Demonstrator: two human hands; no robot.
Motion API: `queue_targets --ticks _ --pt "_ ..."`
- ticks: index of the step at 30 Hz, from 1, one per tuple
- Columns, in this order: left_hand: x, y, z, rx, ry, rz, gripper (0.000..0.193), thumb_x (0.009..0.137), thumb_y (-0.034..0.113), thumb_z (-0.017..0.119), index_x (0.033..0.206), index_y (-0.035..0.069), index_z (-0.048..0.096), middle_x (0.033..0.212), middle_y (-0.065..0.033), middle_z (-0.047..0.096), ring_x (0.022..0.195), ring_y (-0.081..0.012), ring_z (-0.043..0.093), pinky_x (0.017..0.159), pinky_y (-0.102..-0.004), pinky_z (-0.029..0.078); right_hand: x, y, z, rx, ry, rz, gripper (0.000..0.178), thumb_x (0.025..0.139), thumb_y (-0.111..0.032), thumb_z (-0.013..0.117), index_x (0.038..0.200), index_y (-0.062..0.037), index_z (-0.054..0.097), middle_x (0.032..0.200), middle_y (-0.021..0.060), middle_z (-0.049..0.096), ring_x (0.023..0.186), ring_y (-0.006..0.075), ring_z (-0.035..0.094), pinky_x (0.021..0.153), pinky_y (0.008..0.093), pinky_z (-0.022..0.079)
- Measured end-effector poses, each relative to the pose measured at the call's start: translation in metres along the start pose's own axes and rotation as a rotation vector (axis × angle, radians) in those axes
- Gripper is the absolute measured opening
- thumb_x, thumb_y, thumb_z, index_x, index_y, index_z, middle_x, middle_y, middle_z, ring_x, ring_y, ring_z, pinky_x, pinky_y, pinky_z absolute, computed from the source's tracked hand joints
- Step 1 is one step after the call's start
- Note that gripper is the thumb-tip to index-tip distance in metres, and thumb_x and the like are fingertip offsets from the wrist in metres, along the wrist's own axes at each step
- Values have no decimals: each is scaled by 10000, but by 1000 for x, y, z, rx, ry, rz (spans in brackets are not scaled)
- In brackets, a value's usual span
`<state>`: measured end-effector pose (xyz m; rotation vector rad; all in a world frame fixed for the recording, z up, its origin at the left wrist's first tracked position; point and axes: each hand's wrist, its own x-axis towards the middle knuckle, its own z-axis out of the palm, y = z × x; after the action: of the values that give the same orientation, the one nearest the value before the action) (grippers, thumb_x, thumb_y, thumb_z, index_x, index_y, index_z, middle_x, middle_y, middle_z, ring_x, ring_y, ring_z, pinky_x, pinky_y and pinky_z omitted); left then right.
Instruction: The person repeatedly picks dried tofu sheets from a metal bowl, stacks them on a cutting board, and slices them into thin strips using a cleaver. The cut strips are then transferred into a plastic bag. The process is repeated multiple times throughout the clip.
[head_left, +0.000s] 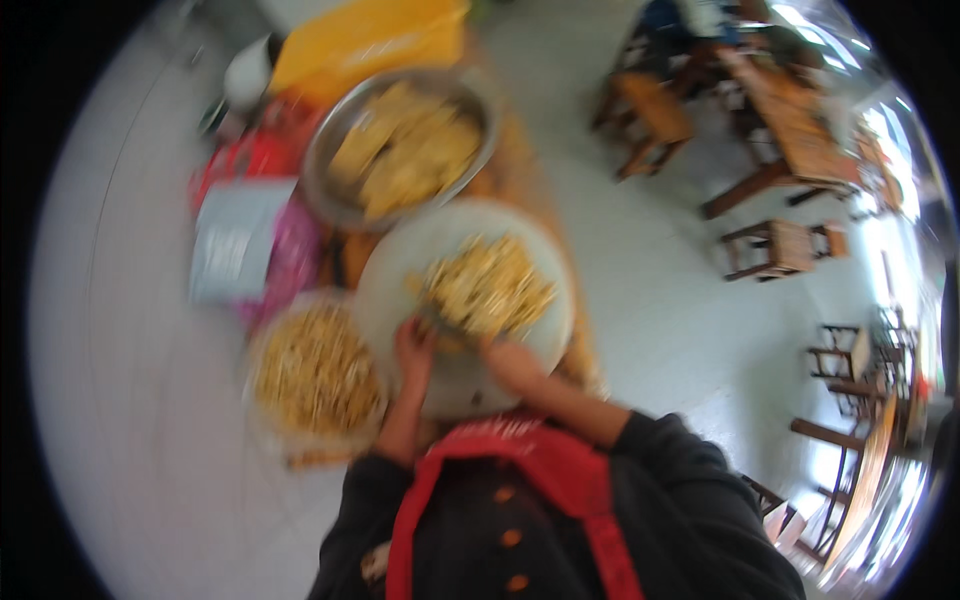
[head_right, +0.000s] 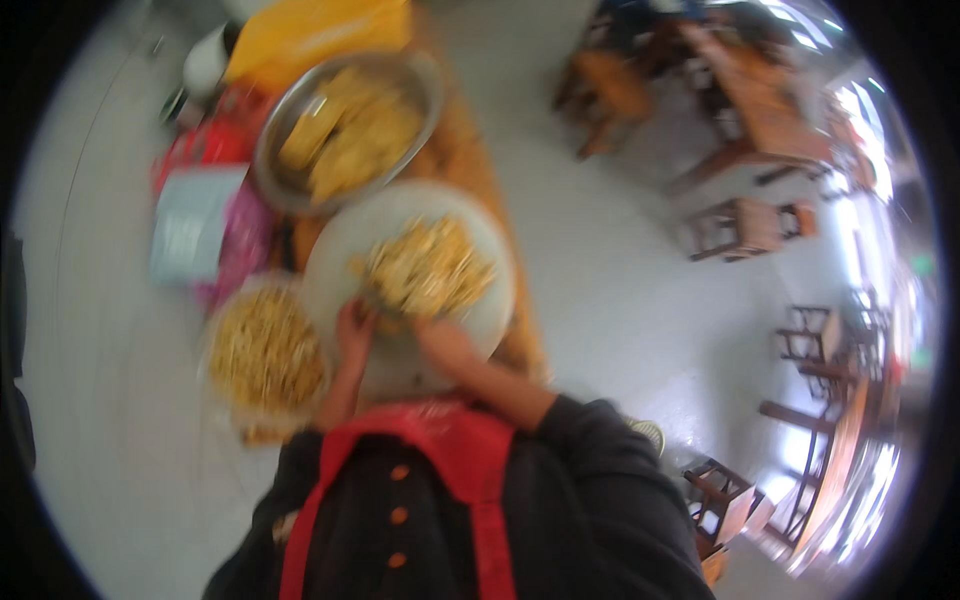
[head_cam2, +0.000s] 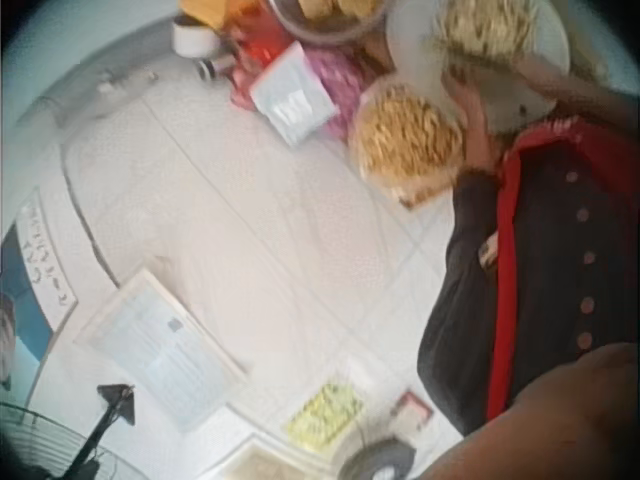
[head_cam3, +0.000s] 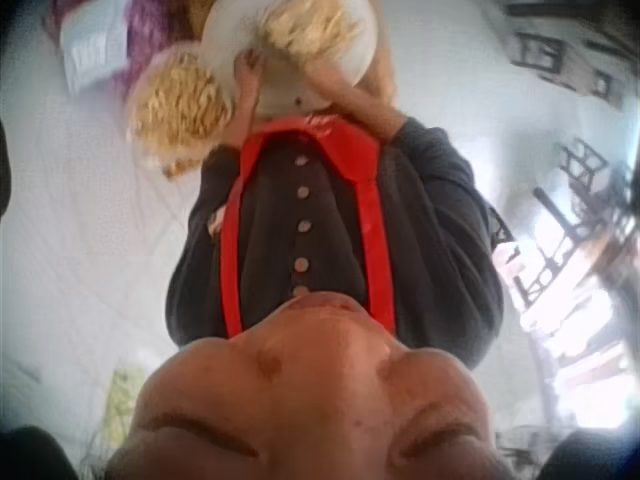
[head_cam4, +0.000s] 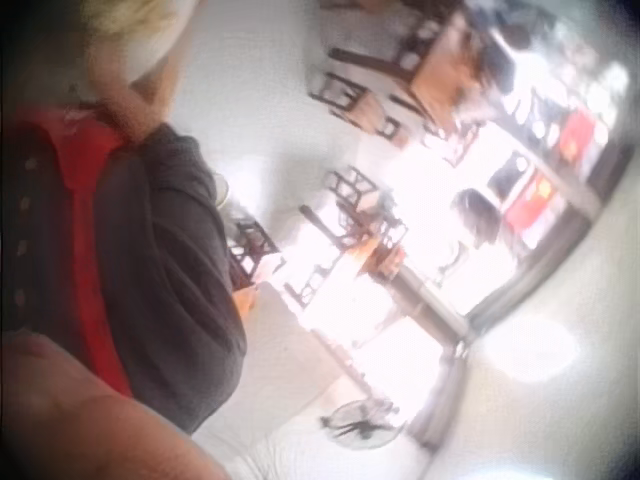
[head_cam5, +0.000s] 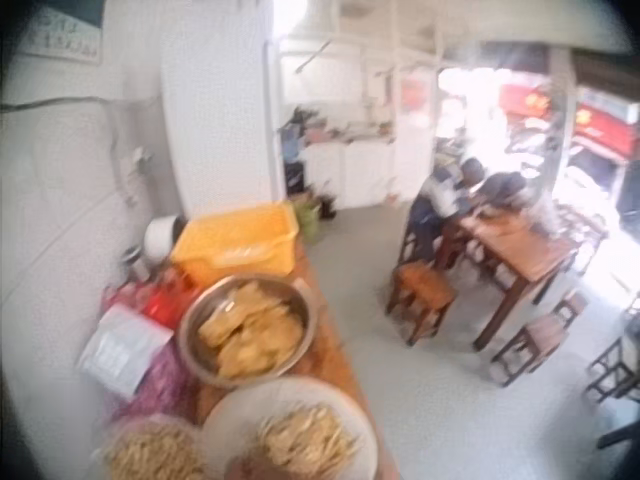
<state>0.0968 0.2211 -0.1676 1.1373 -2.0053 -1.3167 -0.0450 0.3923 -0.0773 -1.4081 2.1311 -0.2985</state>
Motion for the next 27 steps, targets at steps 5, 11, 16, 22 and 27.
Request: queue_targets --ticks 5,11,16,22,27 --pt "-13 30 -6 213 97 -141 321 829 190 748 1067 44 589 998 -114 592 858 -212 604 748 -330 505 -2 -5 -18 158 47 112 260 951 -199 484 1089 20 489 748 282 637 727 460 642 659 549 515" --pt "-41 49 8 -59 343 -220 292 818 186 756 960 38 547 837 -67 565 698 -164 551 659 -305 475 -11 -30 -50 234 100 107 246 942 -192 525 1050 24 482 709 297 618 704 489 619 652 554 507" --pt "-42 44 17 -81 391 -239 270 834 169 736 954 40 532 776 -56 541 676 -160 531 649 -301 466 -29 -46 -64 303 125 85 230 937 -173 532 1016 33 467 671 297 607 661 499 604 621 559 496" --pt "-44 49 18 19 369 -242 230 820 102 697 939 41 509 825 -90 546 712 -232 562 684 -346 463 -28 -50 -35 255 21 135 241 939 -183 529 1035 27 460 697 304 613 687 506 604 643 579 484" --pt "-48 49 15 56 304 -206 216 806 65 665 952 44 508 854 -102 550 730 -268 573 692 -363 466 -11 -48 -2 286 85 138 224 945 -178 512 1010 33 477 704 294 619 696 494 614 638 561 493"
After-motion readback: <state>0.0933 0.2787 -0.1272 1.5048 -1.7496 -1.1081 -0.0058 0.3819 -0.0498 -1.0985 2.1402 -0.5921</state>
